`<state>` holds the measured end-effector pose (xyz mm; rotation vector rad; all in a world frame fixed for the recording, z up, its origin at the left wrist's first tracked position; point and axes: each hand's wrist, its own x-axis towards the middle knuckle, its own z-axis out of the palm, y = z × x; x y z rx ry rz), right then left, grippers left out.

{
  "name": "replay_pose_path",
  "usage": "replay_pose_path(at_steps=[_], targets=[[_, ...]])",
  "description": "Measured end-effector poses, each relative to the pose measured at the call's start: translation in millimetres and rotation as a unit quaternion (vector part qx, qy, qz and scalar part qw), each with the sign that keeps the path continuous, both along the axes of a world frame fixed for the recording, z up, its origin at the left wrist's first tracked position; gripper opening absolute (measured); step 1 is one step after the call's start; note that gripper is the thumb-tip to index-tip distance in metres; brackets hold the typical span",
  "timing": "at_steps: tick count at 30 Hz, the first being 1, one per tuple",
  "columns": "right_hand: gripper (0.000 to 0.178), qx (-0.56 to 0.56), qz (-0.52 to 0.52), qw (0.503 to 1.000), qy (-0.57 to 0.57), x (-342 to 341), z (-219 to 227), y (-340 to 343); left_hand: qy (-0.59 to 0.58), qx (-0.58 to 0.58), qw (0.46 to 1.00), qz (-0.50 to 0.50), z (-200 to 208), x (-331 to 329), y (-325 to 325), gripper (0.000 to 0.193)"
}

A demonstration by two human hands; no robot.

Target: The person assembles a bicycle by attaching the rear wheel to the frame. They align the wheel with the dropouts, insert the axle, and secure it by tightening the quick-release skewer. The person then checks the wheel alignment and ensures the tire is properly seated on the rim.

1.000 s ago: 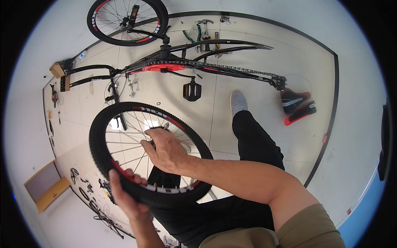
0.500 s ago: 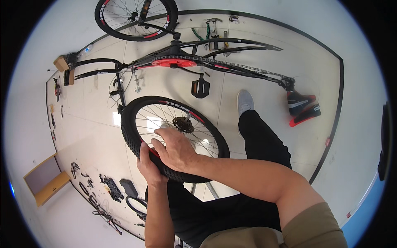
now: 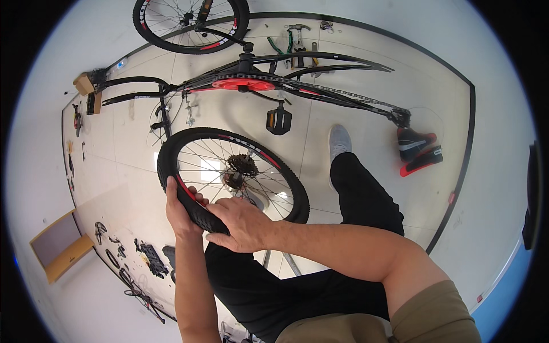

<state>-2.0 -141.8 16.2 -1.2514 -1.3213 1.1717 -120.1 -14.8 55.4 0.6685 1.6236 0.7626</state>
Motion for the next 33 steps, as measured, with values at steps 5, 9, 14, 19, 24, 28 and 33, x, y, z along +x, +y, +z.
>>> replay_pose_path(at_steps=[5, 9, 14, 19, 24, 28, 33], targets=[[0.065, -0.002, 0.015, 0.999, -0.043, -1.5, -2.4, 1.1, -0.012, -0.011, 1.000, -0.005, 2.1, 3.8, 14.9, 0.043], [0.066, -0.027, 0.006, 0.997, -0.065, -1.9, -1.0, 1.1, -0.018, -0.008, 1.000, -0.013, 0.9, 3.6, 19.6, 0.042], [0.064, -0.097, 0.046, 0.994, -0.023, 3.9, 3.1, 4.4, -0.024, -0.007, 0.999, -0.020, -1.1, 2.3, 26.0, 0.043], [0.064, -0.080, 0.024, 0.996, -0.009, -0.7, -0.7, 3.7, -0.024, -0.012, 0.999, -0.020, 1.3, 7.1, 27.4, 0.042], [0.063, -0.078, 0.027, 0.997, 0.005, -1.7, -1.6, 4.4, -0.021, -0.008, 1.000, -0.015, 2.6, 10.4, 27.1, 0.042], [0.063, -0.081, 0.031, 0.996, 0.007, -1.1, -0.5, 4.4, -0.023, -0.009, 1.000, -0.011, 3.0, 10.7, 26.6, 0.041], [0.063, -0.080, 0.028, 0.996, 0.012, -0.9, -0.7, 5.2, -0.027, -0.010, 1.000, -0.011, 3.4, 12.0, 28.2, 0.041]])
